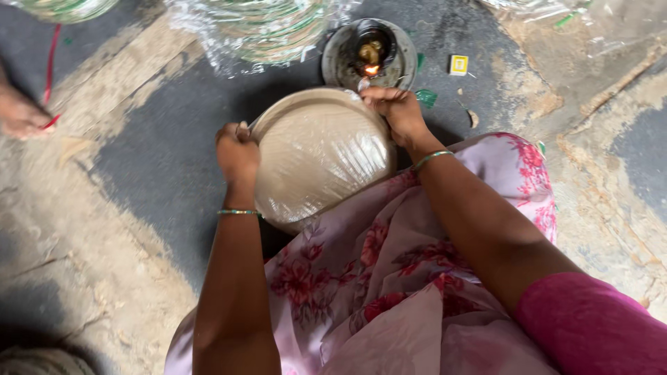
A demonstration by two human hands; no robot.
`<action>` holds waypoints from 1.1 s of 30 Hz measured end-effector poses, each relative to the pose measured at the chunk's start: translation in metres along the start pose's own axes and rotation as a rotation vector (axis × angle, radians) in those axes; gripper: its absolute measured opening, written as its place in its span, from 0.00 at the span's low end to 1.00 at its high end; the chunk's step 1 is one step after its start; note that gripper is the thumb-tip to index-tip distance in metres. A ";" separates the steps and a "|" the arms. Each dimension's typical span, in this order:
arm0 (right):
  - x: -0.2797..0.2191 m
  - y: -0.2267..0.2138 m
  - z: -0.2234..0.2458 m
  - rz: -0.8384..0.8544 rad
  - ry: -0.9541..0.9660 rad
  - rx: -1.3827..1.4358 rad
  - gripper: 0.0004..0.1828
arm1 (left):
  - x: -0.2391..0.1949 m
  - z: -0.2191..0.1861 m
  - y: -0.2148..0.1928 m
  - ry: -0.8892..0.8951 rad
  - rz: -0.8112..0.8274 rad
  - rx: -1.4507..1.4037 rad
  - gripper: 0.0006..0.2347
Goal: The person sits on the floor and wraps stacks of green leaf-patterned plates with clear plastic film. They repeatedly pick up a stack, wrap it tightly by hand, and place it aside. A small oil lamp with a flame is visible on the floor nearby.
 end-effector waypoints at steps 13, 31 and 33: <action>0.017 -0.017 0.028 -0.206 -0.185 0.042 0.20 | 0.019 -0.010 0.039 0.053 0.104 0.051 0.11; -0.149 0.214 0.132 0.659 -0.504 -0.569 0.06 | -0.081 -0.220 -0.158 0.564 0.012 -0.199 0.05; -0.145 0.204 0.130 0.609 -0.586 -0.614 0.05 | -0.065 -0.179 -0.134 0.311 0.035 -0.159 0.09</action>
Point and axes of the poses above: each hand's wrist, its own x-axis towards the middle knuckle, its own y-axis out of the palm, z = x × y, the point moved 9 cm from there along x, towards the middle knuckle, and after that the axes turned 7 degrees about x, right-handed, at the moved point
